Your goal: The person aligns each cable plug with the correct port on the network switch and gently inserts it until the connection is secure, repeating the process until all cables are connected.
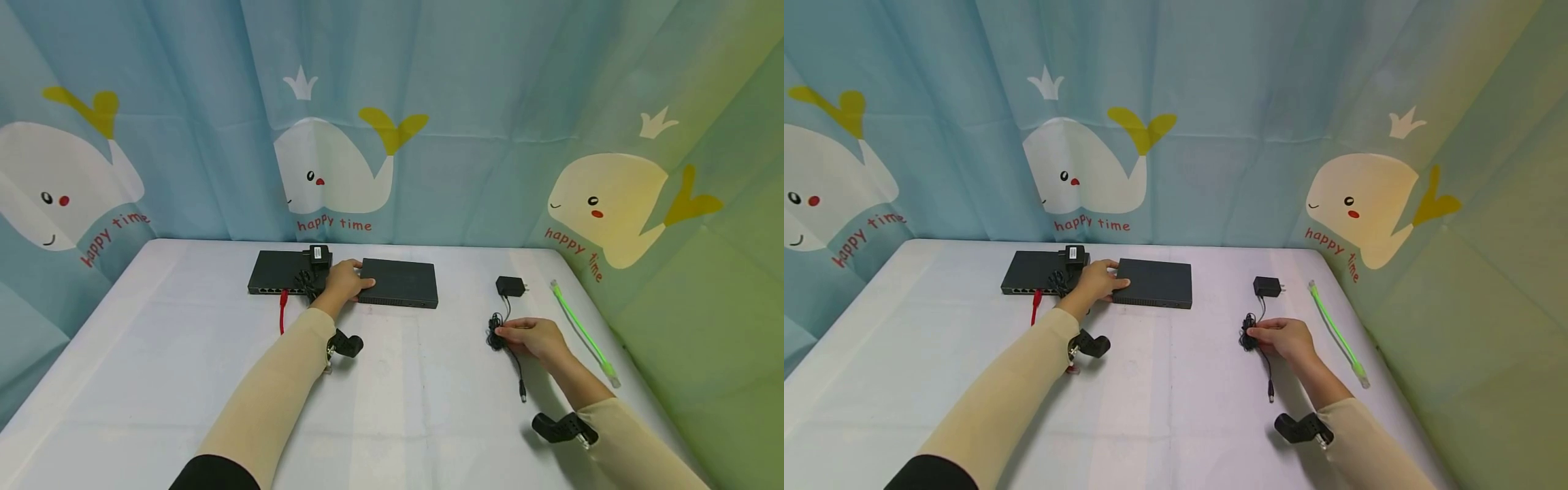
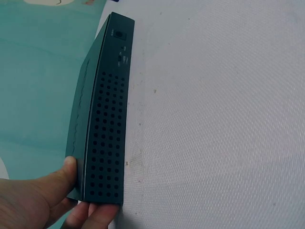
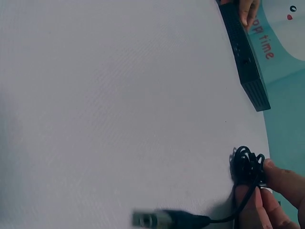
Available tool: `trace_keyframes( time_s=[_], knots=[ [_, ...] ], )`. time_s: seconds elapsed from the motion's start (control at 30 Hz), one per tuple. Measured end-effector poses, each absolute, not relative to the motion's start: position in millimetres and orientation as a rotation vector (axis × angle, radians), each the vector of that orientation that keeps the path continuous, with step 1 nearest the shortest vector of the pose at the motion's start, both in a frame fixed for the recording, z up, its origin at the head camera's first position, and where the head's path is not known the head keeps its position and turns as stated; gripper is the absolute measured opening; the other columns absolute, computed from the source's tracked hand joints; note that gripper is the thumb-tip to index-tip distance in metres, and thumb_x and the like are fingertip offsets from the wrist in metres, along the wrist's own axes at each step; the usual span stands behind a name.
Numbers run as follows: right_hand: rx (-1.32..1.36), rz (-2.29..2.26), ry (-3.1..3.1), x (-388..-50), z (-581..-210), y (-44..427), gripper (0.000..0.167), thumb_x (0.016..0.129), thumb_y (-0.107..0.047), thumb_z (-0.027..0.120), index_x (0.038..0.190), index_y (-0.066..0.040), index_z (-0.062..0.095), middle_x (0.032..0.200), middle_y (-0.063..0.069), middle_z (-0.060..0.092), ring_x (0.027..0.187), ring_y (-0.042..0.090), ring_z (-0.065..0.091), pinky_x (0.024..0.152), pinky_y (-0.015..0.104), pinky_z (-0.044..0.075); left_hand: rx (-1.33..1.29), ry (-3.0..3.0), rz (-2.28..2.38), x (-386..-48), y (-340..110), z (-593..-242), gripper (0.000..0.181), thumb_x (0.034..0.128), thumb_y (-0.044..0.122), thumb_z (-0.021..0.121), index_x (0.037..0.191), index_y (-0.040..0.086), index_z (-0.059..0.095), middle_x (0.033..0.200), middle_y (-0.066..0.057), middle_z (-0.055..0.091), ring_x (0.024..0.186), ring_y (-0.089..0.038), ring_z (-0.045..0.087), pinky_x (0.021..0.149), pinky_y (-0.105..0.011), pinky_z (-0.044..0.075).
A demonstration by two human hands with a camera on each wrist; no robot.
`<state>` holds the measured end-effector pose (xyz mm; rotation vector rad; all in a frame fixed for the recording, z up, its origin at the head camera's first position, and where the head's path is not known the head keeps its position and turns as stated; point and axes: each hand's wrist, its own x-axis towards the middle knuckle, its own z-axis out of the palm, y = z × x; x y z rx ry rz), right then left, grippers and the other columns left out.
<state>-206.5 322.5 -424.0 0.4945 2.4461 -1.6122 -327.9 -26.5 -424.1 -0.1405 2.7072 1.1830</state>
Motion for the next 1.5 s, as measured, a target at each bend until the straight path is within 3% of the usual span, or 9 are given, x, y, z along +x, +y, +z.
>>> trace_keyframes(
  time_s=[0.5,0.93,1.5],
  knots=[
    [0.547,-1.762,2.332,-213,-430,308,0.032,0.089,-0.006,0.072,0.113,0.013,0.064,0.074,-0.008,0.07,0.066,0.003,0.068,0.063,0.019,0.059,-0.16,2.714,1.158,-339,-25,-433,0.057,0.0863,0.027,0.078,0.137,0.01,0.058,0.127,-0.018,0.062,0.062,-0.021,0.066,0.052,-0.028,0.058],
    [0.533,-1.885,2.265,-222,-433,293,0.038,0.091,0.0,0.068,0.12,0.02,0.055,0.073,-0.008,0.07,0.063,0.003,0.068,0.063,0.018,0.059,-0.143,2.722,1.177,-325,-27,-424,0.058,0.0889,0.027,0.076,0.14,0.009,0.055,0.132,-0.018,0.06,0.067,-0.022,0.067,0.055,-0.025,0.058],
    [0.565,-1.934,2.221,-234,-431,271,0.036,0.089,0.0,0.07,0.119,0.017,0.059,0.072,-0.006,0.069,0.061,0.004,0.069,0.064,0.019,0.059,-0.153,2.709,1.191,-327,-26,-422,0.058,0.0887,0.027,0.076,0.14,0.01,0.055,0.134,-0.018,0.059,0.064,-0.02,0.067,0.055,-0.026,0.058]
  ],
)
